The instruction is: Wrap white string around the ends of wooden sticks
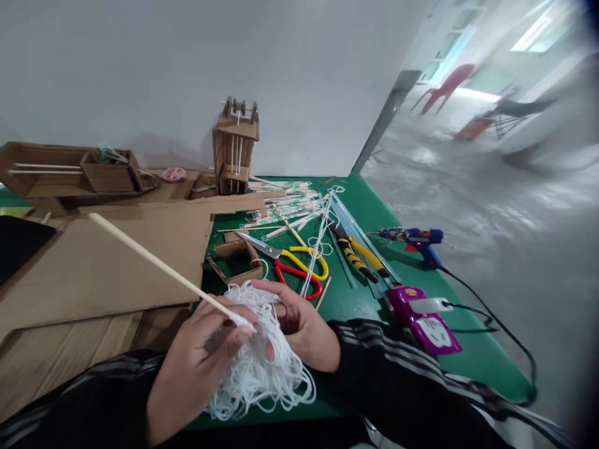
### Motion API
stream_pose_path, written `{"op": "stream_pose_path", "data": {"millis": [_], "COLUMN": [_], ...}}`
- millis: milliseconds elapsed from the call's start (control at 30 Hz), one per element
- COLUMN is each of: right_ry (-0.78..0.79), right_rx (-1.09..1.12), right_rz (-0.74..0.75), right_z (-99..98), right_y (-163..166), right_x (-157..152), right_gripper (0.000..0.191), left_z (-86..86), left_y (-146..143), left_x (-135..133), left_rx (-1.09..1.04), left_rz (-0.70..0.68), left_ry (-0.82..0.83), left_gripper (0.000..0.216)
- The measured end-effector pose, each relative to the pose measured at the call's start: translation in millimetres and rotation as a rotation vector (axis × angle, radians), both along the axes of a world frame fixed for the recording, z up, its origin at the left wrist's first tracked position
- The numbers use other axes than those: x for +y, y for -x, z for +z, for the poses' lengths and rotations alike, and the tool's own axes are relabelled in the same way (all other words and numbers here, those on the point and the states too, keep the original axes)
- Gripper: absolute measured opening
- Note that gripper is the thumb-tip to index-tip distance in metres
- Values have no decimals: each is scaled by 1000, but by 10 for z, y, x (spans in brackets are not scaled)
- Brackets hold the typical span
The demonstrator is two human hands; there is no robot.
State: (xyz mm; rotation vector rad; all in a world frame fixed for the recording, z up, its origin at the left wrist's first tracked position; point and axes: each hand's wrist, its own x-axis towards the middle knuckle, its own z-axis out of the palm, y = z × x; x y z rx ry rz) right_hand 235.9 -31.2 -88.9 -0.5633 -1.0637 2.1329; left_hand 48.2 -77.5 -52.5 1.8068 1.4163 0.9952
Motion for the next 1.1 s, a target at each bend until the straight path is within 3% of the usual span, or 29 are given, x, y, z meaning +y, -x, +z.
{"op": "stream_pose_path", "data": {"millis": [167,333,433,567,767,933,1033,1100], "right_ry": [-11,-21,-1,-15,-73,-84,-131,-170], "right_rx": [-7,-26,23,49,42,50,-14,-79], "right_rz": [-22,-77,-86,-94,-29,57,50,60], "right_z": [16,25,15,4,14,31,71,103], "right_y": [17,35,43,31,-21,-45,-54,-58], "right_x": [-13,-30,-27,0,19,11,3,-3], "right_gripper": [80,62,53,53,53,45,46,44], "left_z": [16,9,-31,-68,-78,-118,-153,-158], "left_y": [-49,-77,-94,-82,10,-9,-32,-29], "left_x": [-6,-10,-34,-54,40,56,11,-11], "left_rx": [-60,12,60,85,207,190,217,245], "left_rz": [-66,-108,-44,22,-67,-157,-123,-85], "left_ry": [-10,-146,-208,-143,-175,-208,-138,-103], "left_gripper": [11,11,7,8,9,13,15,29]}}
